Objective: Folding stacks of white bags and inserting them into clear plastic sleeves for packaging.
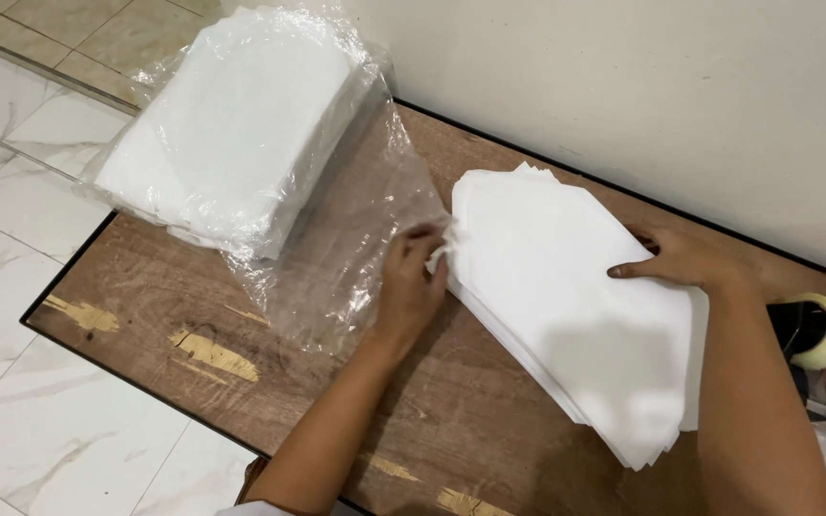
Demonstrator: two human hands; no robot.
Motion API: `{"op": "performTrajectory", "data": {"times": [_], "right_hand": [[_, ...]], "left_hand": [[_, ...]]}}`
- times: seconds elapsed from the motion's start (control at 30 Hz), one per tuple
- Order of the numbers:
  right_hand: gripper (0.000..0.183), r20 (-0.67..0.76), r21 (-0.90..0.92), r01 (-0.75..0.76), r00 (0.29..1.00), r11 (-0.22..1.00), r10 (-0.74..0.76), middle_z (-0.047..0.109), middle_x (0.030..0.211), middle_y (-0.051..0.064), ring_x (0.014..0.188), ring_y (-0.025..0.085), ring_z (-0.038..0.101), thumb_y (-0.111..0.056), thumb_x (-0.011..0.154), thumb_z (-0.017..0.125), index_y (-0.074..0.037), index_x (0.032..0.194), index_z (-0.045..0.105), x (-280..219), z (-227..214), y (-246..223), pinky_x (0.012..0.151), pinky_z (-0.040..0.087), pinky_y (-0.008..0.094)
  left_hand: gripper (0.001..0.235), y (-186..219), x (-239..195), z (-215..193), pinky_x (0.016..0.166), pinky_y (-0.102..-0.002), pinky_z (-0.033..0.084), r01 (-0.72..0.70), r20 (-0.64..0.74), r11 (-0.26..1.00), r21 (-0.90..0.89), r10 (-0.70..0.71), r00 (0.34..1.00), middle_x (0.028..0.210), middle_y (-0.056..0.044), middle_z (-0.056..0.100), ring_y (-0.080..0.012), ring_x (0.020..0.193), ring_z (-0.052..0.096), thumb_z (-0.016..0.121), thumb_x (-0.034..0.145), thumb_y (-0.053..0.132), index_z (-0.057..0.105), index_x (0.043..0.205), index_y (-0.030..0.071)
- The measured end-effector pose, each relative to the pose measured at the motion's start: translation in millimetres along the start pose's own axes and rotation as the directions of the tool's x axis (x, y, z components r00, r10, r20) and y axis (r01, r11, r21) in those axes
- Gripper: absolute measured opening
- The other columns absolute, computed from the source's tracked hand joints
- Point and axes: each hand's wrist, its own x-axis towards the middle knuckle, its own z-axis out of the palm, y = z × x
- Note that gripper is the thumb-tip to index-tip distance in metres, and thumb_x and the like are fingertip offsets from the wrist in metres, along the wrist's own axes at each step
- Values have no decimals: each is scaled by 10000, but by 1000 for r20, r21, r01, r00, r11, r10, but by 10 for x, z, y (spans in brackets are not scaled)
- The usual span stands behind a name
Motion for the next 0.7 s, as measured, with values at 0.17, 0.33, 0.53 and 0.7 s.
{"op": "performTrajectory", "data": {"times": [0.17, 0.33, 0.53, 0.7], "right_hand": [[763, 17, 7, -52, 998, 999, 52, 519, 1414, -57, 1282, 158, 489, -243, 725, 701, -257, 1433, 416, -84, 23, -128, 1068, 349, 298], [646, 26, 10, -52, 998, 999, 51, 623, 1309, -11, 1172, 188, 575, -222, 724, 719, -188, 1345, 546, 7, 32, -98, 991, 403, 306], [811, 33, -30, -87, 996, 996, 88, 510, 1420, -2, 1269, 203, 497, -277, 709, 714, -219, 1448, 384, -13, 65, -168, 1064, 354, 316], [813, -3, -61, -70, 998, 996, 70, 522, 1396, -4, 1258, 207, 492, -270, 700, 719, -205, 1440, 388, 16, 80, -136, 1047, 357, 327]], "left_hand": [[201, -233, 94, -84, 781, -405, 427, 290, 208, 949, 126, -311, 927, 903, -163, 607, -306, 855, 537, 456, 728, -2, 596, 872, 7], [166, -395, 33, 32, 757, -509, 449, 312, 345, 880, 358, -435, 832, 816, -216, 677, -435, 812, 603, 495, 819, 80, 651, 809, 25], [276, -147, 13, -102, 1072, -579, 231, 37, 283, 973, 227, -102, 954, 882, -225, 689, -417, 845, 632, 528, 767, 19, 647, 1016, 10], [68, 189, -113, -76, 684, -371, 522, -411, 75, 912, -2, 410, 909, 894, -185, 626, -296, 796, 613, 597, 878, -7, 589, 853, -69]]}}
